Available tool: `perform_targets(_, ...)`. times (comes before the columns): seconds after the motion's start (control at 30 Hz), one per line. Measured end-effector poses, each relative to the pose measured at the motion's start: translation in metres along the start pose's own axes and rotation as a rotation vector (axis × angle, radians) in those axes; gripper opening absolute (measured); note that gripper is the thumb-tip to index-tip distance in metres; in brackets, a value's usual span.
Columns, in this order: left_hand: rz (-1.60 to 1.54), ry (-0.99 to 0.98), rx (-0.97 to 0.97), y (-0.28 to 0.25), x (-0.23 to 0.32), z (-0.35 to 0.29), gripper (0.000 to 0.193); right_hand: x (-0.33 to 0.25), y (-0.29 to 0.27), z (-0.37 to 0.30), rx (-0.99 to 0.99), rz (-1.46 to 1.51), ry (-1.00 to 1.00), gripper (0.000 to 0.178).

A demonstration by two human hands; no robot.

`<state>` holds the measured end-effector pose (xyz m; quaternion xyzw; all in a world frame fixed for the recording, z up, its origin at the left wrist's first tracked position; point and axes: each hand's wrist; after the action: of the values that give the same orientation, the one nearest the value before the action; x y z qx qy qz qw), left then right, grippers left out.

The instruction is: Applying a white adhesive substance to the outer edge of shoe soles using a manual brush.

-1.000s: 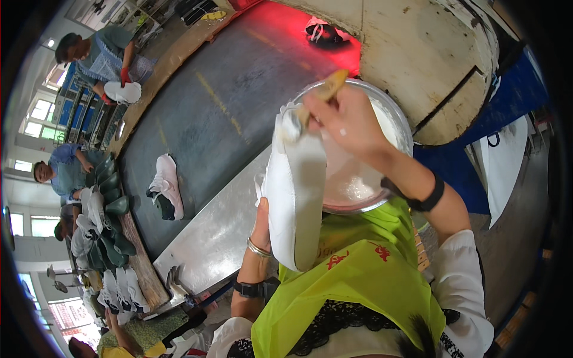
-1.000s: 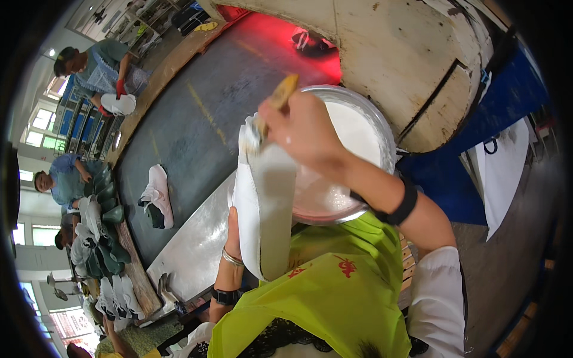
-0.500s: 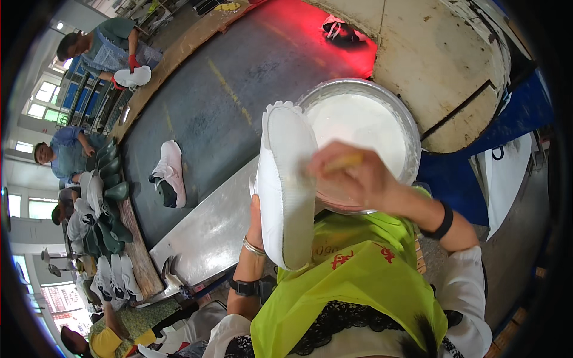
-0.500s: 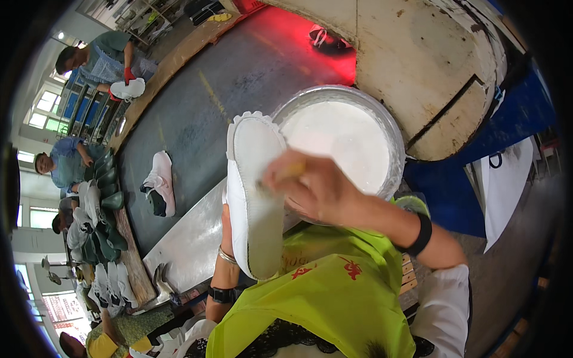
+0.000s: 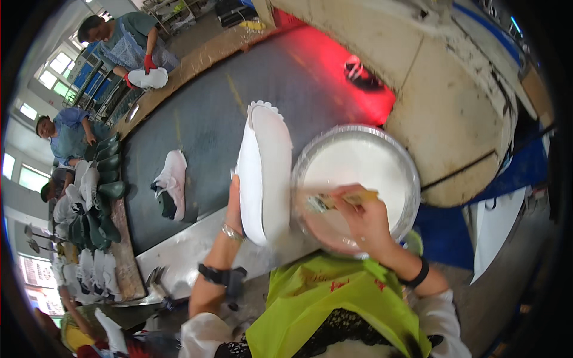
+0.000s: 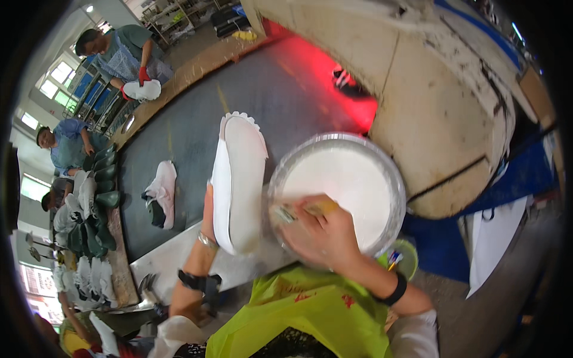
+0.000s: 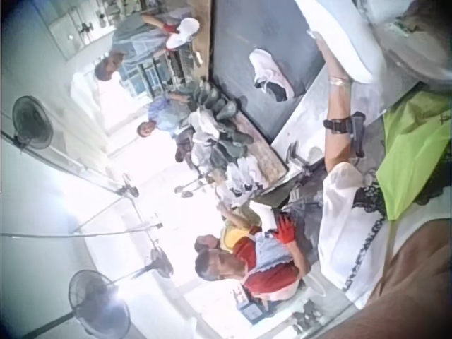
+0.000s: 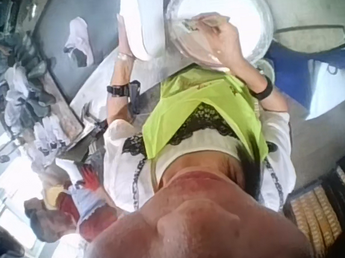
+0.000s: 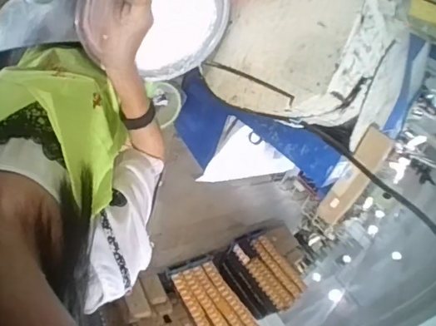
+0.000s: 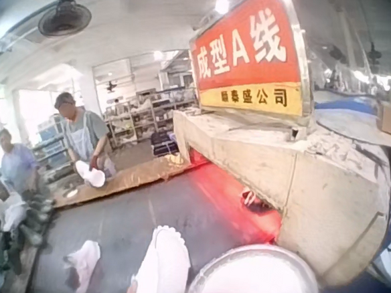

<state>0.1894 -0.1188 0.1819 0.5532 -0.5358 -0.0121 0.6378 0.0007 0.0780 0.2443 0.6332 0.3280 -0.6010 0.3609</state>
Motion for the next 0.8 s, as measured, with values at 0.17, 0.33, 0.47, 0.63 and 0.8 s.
perform_targets(0.17, 0.239, -0.031, 0.032, -0.028, 0.041, 0.169, 0.075, -0.008, -0.034, 0.012, 0.083, -0.102, 0.043, 0.014)
perform_targets(0.33, 0.292, 0.038, 0.396, -0.007, -0.008, 0.333, 0.095, -0.006, -0.051, 0.025, 0.273, -0.146, 0.107, 0.014)
perform_targets(0.47, 0.811, -0.067, 0.751, -0.018, -0.025, 0.388, 0.103, -0.009, -0.053, 0.035, 0.381, -0.247, 0.173, 0.023)
perform_targets(0.63, 0.541, -0.013, 0.611, -0.061, -0.04, 0.392, 0.088, -0.014, -0.051, 0.035, 0.288, -0.465, 0.144, 0.028)
perform_targets(0.8, 1.378, -0.002, 0.576, -0.023, -0.006, 0.347, 0.078, -0.018, -0.055, 0.037, 0.242, -0.397, 0.009, 0.029)
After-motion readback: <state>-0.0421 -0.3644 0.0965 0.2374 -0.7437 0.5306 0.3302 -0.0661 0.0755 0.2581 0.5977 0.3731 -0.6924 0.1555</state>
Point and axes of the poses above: each hand's wrist, its own z-axis towards the middle knuckle, its own y-axis out of the palm, x = y × z, and after that the axes turned 7 degrees about y, right-handed
